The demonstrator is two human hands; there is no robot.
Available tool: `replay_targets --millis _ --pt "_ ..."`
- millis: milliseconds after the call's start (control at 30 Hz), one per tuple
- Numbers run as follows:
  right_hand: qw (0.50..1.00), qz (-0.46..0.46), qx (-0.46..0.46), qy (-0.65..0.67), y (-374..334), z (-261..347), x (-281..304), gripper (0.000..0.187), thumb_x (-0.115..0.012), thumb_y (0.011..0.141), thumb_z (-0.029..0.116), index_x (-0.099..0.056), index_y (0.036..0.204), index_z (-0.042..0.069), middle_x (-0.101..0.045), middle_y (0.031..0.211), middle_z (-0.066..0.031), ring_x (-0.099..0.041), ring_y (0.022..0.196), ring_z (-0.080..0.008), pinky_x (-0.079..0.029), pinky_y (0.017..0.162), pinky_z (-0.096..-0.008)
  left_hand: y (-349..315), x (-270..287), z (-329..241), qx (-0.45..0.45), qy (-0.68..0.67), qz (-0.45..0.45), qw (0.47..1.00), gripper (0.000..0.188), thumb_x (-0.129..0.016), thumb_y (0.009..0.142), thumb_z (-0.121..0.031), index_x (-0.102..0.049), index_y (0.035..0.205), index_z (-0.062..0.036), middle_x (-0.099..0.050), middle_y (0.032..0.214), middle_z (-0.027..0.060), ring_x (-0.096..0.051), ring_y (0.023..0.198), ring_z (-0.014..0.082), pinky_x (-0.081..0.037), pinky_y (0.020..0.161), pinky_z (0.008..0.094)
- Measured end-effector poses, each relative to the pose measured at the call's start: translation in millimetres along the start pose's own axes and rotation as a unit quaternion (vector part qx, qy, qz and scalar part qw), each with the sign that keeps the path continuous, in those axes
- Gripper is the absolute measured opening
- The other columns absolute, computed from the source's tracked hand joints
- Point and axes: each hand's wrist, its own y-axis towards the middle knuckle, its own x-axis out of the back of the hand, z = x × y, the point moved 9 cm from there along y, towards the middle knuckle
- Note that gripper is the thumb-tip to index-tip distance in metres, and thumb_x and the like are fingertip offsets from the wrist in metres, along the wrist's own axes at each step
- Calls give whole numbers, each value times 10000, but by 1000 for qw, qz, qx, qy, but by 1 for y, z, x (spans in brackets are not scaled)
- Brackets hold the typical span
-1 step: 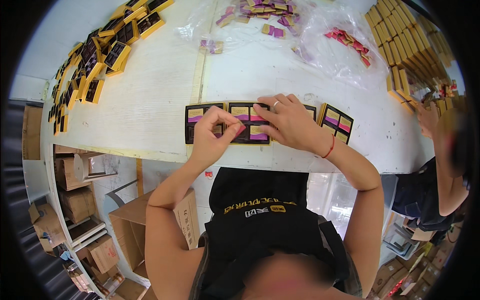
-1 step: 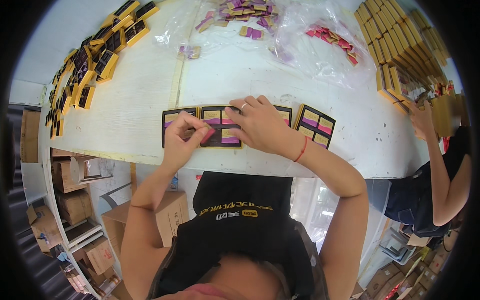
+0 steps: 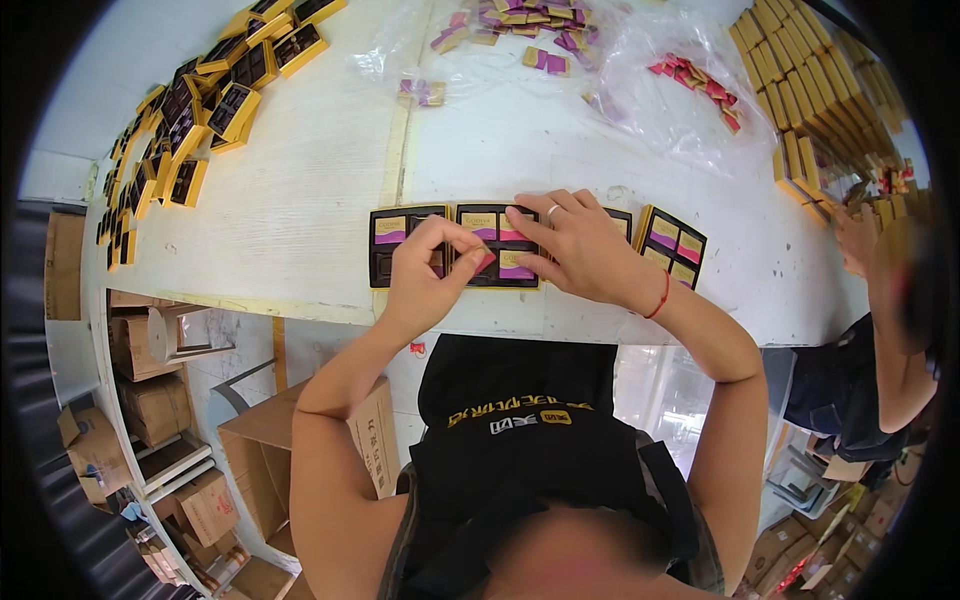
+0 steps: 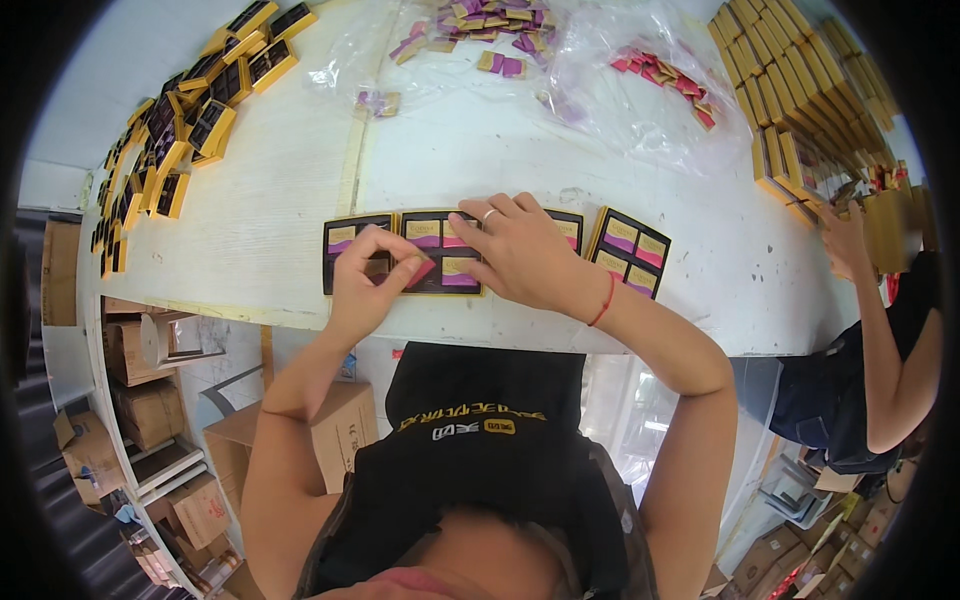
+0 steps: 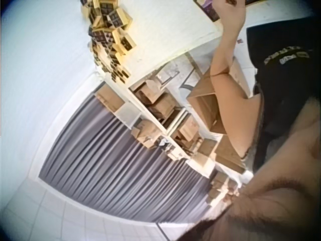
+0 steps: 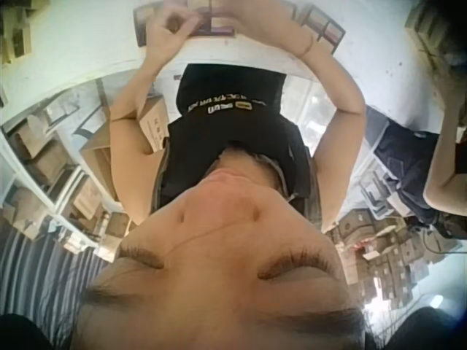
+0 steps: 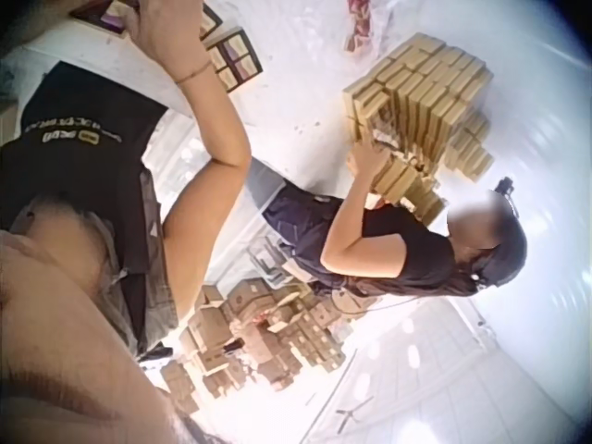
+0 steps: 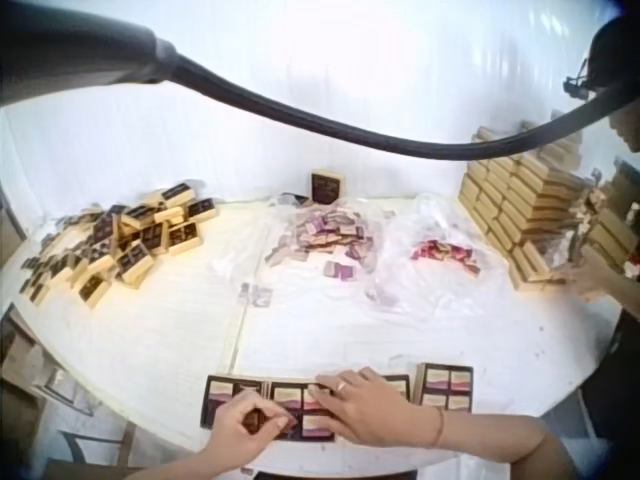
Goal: The person assembles makeup palettes by placing small colored blocks into black trays, then covers them with clear plastic lids. The person stacks the completed palettes on the table.
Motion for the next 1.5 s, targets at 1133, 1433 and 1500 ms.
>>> replay_targets --millis 1133,1433,1500 --pt "999 0 43 13 -16 8 -7 724 -829 655 448 -605 1226 62 -517 1370 -103 -443 1314 -311 -354 1072 -483 -34 -41 -39 -283 442 74 848 405 -772 744 -146 -668 1120 -36 -640 1057 63 -618 1007 275 -502 944 409" --pt "932 -258 -256 1 -86 -237 102 311 -664 889 123 -639 1181 18 -654 1188 -177 -621 1106 -325 -487 953 -372 73 -103 -82 -353 304 148 872 177 -734 816 -141 -690 968 -64 -669 1043 100 -627 930 308 -503 820 388" --pt "878 -304 -354 -103 -130 -321 107 294 -680 847 183 -683 1088 14 -683 1057 -216 -645 1003 -374 -500 905 -409 125 -156 -85 -314 210 211 902 223 -670 890 -134 -675 1095 -45 -663 1157 155 -625 1079 342 -499 924 393"
